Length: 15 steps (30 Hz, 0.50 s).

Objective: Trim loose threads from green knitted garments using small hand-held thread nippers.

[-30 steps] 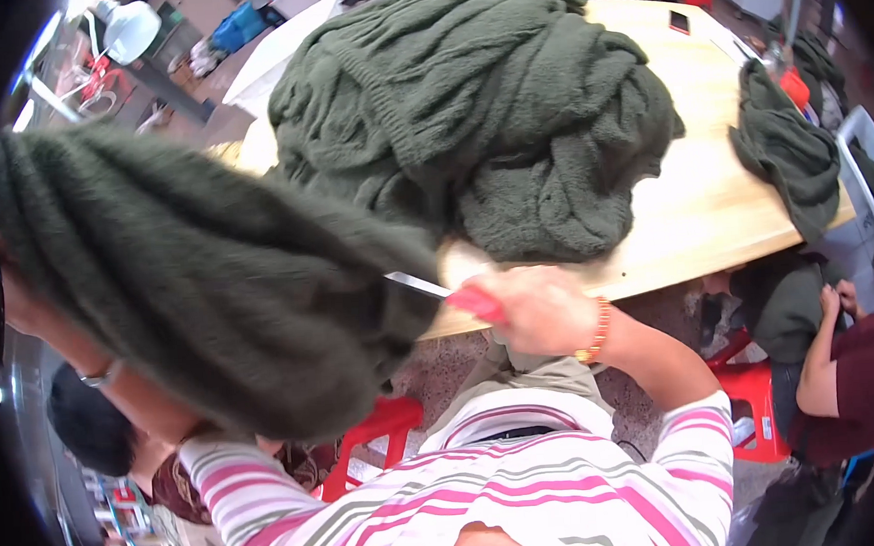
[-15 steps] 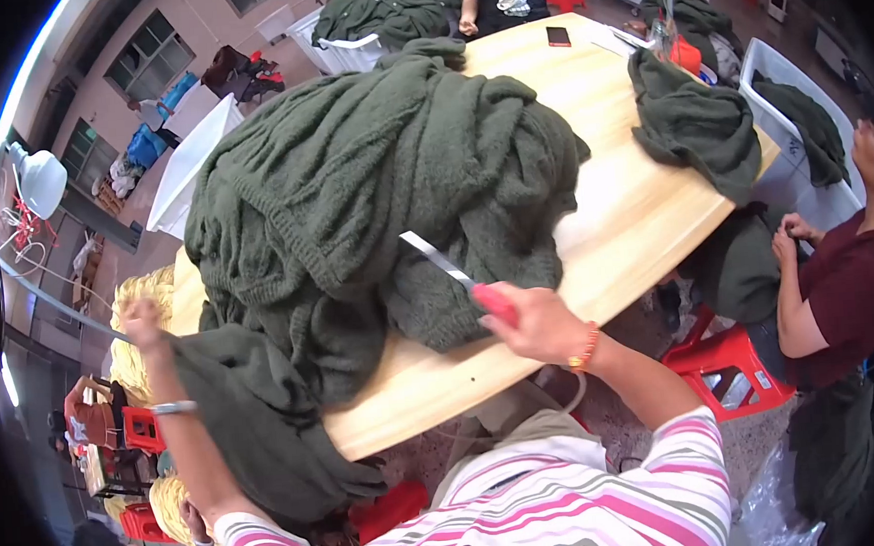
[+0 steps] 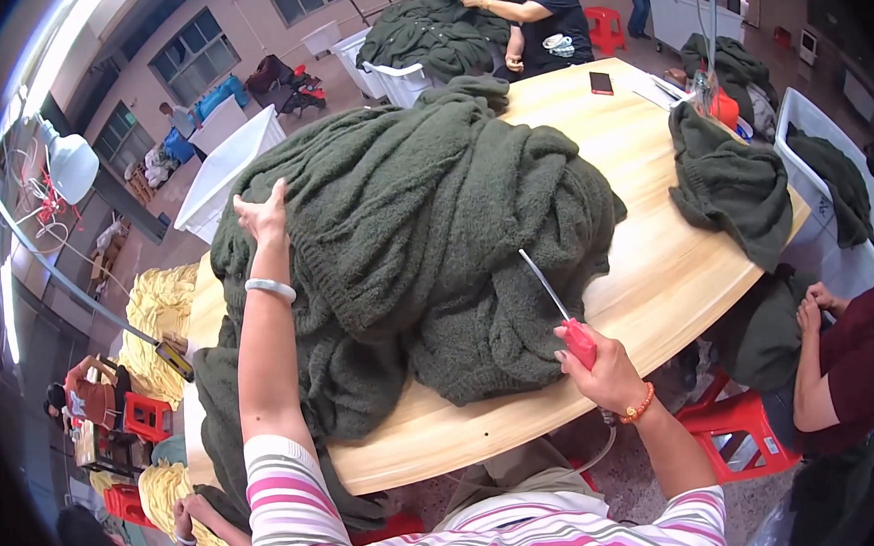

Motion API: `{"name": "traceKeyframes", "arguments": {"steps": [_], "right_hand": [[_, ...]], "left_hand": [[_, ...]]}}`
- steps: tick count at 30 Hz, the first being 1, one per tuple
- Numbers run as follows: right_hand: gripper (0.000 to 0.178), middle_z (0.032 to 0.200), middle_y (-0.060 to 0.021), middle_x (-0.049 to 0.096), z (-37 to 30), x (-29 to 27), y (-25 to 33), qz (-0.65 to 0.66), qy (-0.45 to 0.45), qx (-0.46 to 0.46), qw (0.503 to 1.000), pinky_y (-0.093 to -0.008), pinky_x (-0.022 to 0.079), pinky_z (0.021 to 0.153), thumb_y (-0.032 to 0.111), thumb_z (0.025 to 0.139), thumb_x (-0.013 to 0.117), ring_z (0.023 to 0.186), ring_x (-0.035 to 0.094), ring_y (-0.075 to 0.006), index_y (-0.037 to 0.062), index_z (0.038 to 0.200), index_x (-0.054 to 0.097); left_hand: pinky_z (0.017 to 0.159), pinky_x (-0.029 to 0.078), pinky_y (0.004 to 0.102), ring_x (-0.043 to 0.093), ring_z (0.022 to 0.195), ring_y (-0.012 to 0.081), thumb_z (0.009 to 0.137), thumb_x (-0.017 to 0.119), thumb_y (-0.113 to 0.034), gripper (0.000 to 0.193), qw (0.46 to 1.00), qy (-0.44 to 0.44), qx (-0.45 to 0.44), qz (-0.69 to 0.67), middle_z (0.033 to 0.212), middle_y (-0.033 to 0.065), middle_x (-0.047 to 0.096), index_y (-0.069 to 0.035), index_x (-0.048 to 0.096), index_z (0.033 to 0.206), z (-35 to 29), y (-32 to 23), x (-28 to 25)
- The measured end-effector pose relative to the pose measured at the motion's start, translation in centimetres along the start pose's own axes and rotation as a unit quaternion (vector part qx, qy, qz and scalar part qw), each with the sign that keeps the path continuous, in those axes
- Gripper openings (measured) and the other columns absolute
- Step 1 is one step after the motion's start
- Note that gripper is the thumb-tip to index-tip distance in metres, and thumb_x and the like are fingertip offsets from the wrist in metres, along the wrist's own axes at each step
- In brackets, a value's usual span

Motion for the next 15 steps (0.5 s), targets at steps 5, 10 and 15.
{"name": "traceKeyframes", "arguments": {"steps": [5, 10, 15], "right_hand": [[0.031, 0.077, -0.0044, 0.064, -0.8, -1.5, -1.4, 0.016, -0.023, 0.018, 0.999, -0.0248, 0.051, 0.065, 0.003, 0.089, 0.061, 0.069, 0.063, -0.0088, -0.0037, 0.119, 0.058], [0.031, 0.076, -0.0045, 0.064, -1.4, -1.7, -1.0, 0.002, -0.023, 0.012, 1.000, -0.0250, 0.051, 0.065, 0.004, 0.089, 0.061, 0.069, 0.063, -0.0090, -0.0038, 0.119, 0.057], [0.033, 0.083, -0.0059, 0.065, -2.1, -2.3, -0.9, -0.011, -0.044, -0.013, 0.999, -0.0252, 0.051, 0.067, 0.005, 0.090, 0.061, 0.070, 0.063, -0.0095, -0.0041, 0.121, 0.056]], "left_hand": [[0.103, 0.040, 0.0428, 0.057, 0.113, 0.0329, 0.065, 0.085, -0.030, 0.086, 0.982, 0.155, -0.112, 0.000, 0.123, 0.0223, 0.058, 0.002, 0.045, 0.134, 0.6, 0.4, 2.2], [0.087, 0.049, 0.0292, 0.060, 0.098, 0.0163, 0.076, 0.072, -0.007, 0.045, 0.839, 0.300, -0.098, -0.442, 0.113, 0.0088, 0.063, 0.000, 0.062, 0.119, -0.6, -3.9, 0.8], [0.095, 0.044, 0.0266, 0.060, 0.106, 0.0150, 0.076, 0.052, 0.006, 0.037, 0.716, 0.510, 0.327, -0.346, 0.112, 0.0064, 0.064, 0.000, 0.064, 0.110, -15.9, -15.8, -11.0]]}}
Point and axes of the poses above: each hand's wrist, its own z-axis towards the middle knuckle, its own x-axis out of the palm, y = z × x, the point moved 3 cm from there along z, towards the middle knuckle
